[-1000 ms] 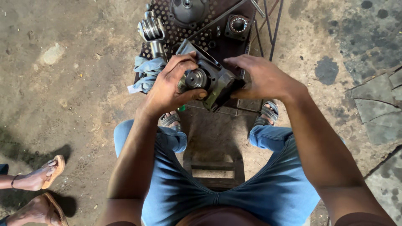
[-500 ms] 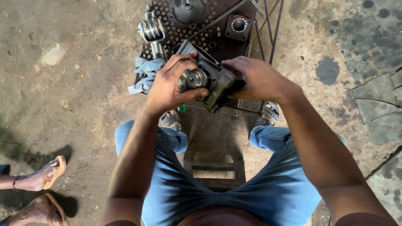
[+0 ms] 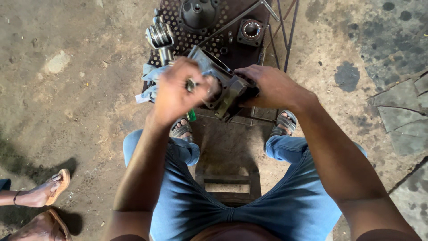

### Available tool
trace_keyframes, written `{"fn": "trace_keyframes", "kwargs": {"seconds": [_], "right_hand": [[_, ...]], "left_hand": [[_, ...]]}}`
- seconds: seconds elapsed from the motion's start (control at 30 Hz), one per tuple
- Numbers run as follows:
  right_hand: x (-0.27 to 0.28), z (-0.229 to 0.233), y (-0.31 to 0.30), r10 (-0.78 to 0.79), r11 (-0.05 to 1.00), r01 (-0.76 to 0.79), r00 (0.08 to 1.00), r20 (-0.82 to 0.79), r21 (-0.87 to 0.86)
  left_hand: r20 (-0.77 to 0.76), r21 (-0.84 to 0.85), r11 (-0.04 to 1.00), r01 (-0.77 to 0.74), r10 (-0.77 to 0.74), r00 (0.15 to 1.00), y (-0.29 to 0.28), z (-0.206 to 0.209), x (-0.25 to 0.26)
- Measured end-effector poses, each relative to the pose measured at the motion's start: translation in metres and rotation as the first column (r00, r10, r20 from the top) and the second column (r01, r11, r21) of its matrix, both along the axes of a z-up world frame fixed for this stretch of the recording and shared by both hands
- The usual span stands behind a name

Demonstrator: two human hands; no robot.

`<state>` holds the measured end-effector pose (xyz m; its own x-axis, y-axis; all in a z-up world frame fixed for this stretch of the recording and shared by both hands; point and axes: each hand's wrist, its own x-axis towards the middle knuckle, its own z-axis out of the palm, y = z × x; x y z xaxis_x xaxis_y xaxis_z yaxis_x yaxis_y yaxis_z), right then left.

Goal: The person removes a camshaft from a metal engine casing and wipes it thoroughly with a cloth. They then pick up a small metal ring, wipe it clean, and place it back into the casing. The person continues to wipe the camshaft and other components on the stand.

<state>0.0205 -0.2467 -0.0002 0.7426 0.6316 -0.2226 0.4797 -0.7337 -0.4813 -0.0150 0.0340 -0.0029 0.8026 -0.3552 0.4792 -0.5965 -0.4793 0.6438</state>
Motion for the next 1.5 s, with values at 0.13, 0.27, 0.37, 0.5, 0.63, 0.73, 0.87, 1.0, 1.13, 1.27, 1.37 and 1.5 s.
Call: {"fn": "trace_keyframes", "kwargs": {"seconds": [0.13, 0.27, 0.37, 0.5, 0.63, 0.73, 0.87, 1.0, 1.13, 1.27, 1.37, 1.5], "right_hand": [[-0.002, 0.001, -0.003, 0.0, 0.998, 0.001, 1.0, -0.022, 0.058], [0.0, 0.002, -0.003, 0.024, 0.992, -0.025, 1.0, 0.01, 0.127], [0.0, 0.006, -0.004, -0.004, 0.992, 0.011, 0.998, -0.059, 0.126], [0.0, 0.007, -0.002, 0.021, 0.994, -0.024, 0.999, 0.03, 0.111], [-0.002, 0.007, 0.0, -0.052, 0.996, 0.062, 0.985, -0.164, 0.061], [-0.003, 0.003, 0.001, -0.081, 0.995, 0.093, 0.965, -0.249, 0.038], [-0.001, -0.009, -0.009, -0.059, 0.977, 0.133, 0.919, -0.39, 0.166], [0.008, -0.016, -0.022, 0.009, 0.976, 0.11, 0.844, -0.536, 0.189], [0.003, -0.003, -0.023, -0.036, 0.991, 0.094, 0.879, -0.476, 0.099], [-0.007, 0.02, -0.019, -0.194, 0.981, 0.171, 0.875, -0.443, -0.091], [-0.013, 0.025, -0.018, -0.186, 0.982, 0.185, 0.898, -0.398, -0.042], [-0.017, 0.019, -0.015, -0.192, 0.981, 0.186, 0.91, -0.368, -0.052]], "left_hand": [[0.056, -0.203, 0.978, -0.042, 0.054, 0.997, 0.014, 0.011, -0.002], [-0.335, -0.295, 0.837, -0.46, 0.36, 0.871, 0.002, 0.006, -0.015], [-0.304, 0.012, 0.834, -0.551, 0.529, 0.793, -0.006, -0.008, -0.016], [-0.303, 0.054, 0.828, -0.558, 0.546, 0.781, -0.026, -0.033, -0.022], [-0.602, 0.044, 0.812, -0.582, 0.487, 0.633, -0.027, -0.03, -0.014], [-0.669, -0.016, 0.821, -0.571, 0.416, 0.616, -0.03, -0.026, -0.015], [-0.503, -0.097, 0.869, -0.485, 0.378, 0.777, -0.039, -0.029, -0.024], [-0.457, -0.109, 0.902, -0.419, 0.329, 0.827, -0.04, -0.027, -0.024], [-0.39, -0.104, 0.952, -0.288, 0.227, 0.892, -0.038, -0.025, -0.016], [-0.403, -0.109, 0.989, -0.103, 0.051, 0.914, -0.035, -0.03, 0.014], [-0.363, -0.215, 0.976, 0.033, -0.111, 0.925, -0.036, -0.033, 0.036], [-0.431, -0.355, 0.928, 0.113, -0.27, 0.861, -0.034, -0.031, 0.043]]}}
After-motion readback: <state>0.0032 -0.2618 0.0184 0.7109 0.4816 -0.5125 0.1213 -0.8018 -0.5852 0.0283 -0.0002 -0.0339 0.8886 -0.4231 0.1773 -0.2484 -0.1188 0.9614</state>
